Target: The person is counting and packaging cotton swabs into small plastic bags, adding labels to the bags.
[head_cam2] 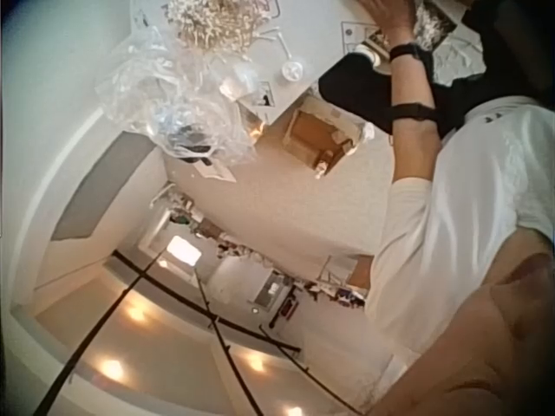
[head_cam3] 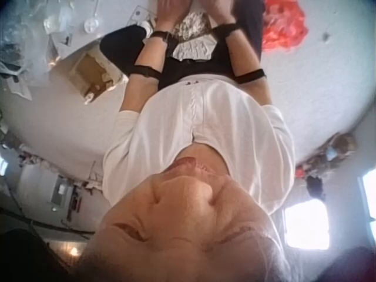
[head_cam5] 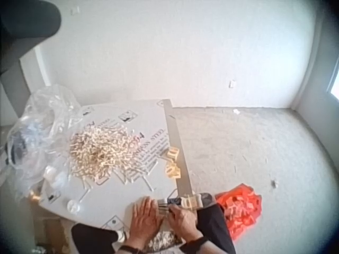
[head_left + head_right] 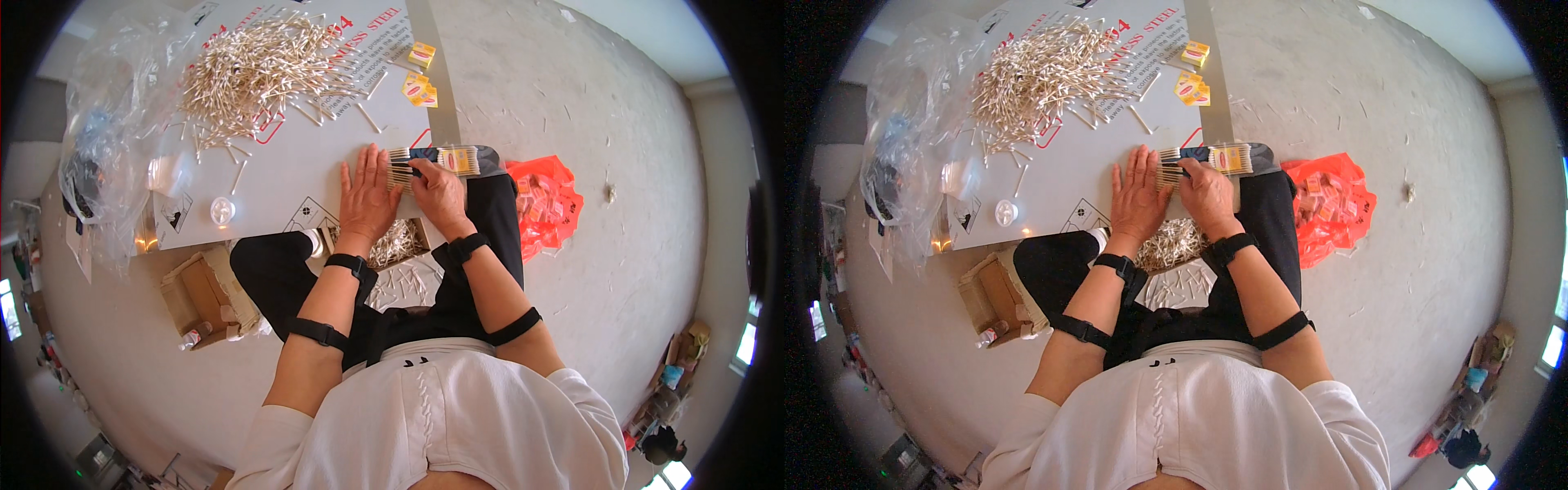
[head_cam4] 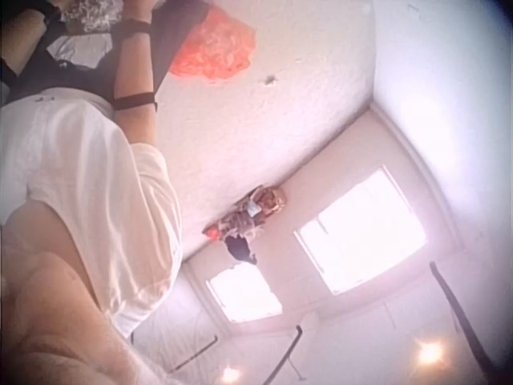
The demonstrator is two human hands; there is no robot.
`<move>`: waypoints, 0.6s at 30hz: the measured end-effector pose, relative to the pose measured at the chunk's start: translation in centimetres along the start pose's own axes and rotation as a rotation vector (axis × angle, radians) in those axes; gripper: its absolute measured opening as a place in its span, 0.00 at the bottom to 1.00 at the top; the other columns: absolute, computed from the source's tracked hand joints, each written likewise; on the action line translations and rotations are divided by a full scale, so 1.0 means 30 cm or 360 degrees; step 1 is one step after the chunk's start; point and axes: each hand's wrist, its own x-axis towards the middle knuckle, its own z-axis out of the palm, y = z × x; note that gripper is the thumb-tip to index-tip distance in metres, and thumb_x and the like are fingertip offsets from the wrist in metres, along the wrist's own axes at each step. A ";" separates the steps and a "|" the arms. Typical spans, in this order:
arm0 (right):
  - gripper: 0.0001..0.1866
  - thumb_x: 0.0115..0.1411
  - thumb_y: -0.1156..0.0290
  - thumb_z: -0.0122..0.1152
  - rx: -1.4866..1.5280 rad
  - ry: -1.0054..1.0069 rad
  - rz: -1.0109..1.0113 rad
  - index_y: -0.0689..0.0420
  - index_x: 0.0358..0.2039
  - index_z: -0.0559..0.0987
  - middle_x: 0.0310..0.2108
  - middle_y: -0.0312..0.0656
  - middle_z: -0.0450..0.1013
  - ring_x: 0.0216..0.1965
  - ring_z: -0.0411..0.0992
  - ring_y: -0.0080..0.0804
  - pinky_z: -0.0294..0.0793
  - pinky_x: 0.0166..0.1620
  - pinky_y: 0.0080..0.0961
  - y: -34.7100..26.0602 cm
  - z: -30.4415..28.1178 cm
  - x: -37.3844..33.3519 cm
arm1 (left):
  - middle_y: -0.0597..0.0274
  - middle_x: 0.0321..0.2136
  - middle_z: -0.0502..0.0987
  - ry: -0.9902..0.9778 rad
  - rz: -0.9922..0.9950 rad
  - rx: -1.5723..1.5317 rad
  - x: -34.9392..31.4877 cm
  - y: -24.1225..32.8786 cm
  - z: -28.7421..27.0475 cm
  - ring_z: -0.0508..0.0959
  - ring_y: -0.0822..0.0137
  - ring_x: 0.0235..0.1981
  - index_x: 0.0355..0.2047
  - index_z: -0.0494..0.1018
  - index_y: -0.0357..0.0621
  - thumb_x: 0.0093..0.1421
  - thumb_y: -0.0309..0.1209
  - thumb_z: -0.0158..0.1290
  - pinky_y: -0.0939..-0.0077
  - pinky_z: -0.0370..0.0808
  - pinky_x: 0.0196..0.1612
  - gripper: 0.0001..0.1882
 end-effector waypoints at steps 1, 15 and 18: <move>0.13 0.54 0.71 0.58 0.0018 0.0040 -0.0023 0.51 0.41 0.80 0.30 0.49 0.77 0.32 0.76 0.50 0.76 0.35 0.43 -0.003 0.000 0.009 | 0.54 0.69 0.50 0.0001 -0.0004 0.0002 -0.002 -0.002 0.002 0.49 0.57 0.71 0.67 0.52 0.44 0.62 0.41 0.50 0.45 0.42 0.69 0.36; 0.12 0.55 0.69 0.59 -0.0144 0.0115 -0.0116 0.50 0.41 0.81 0.29 0.41 0.78 0.32 0.77 0.42 0.66 0.55 0.54 0.013 0.041 0.069 | 0.53 0.70 0.49 0.0007 0.0021 -0.0025 -0.003 -0.010 0.011 0.47 0.57 0.72 0.69 0.50 0.43 0.64 0.43 0.47 0.44 0.40 0.69 0.37; 0.08 0.55 0.67 0.59 -0.0037 -0.0003 -0.0044 0.50 0.35 0.82 0.33 0.45 0.78 0.35 0.76 0.47 0.67 0.51 0.56 0.020 0.041 0.072 | 0.53 0.70 0.48 -0.0028 0.0020 0.0001 -0.001 -0.009 0.008 0.47 0.57 0.72 0.69 0.49 0.42 0.65 0.44 0.46 0.44 0.40 0.69 0.36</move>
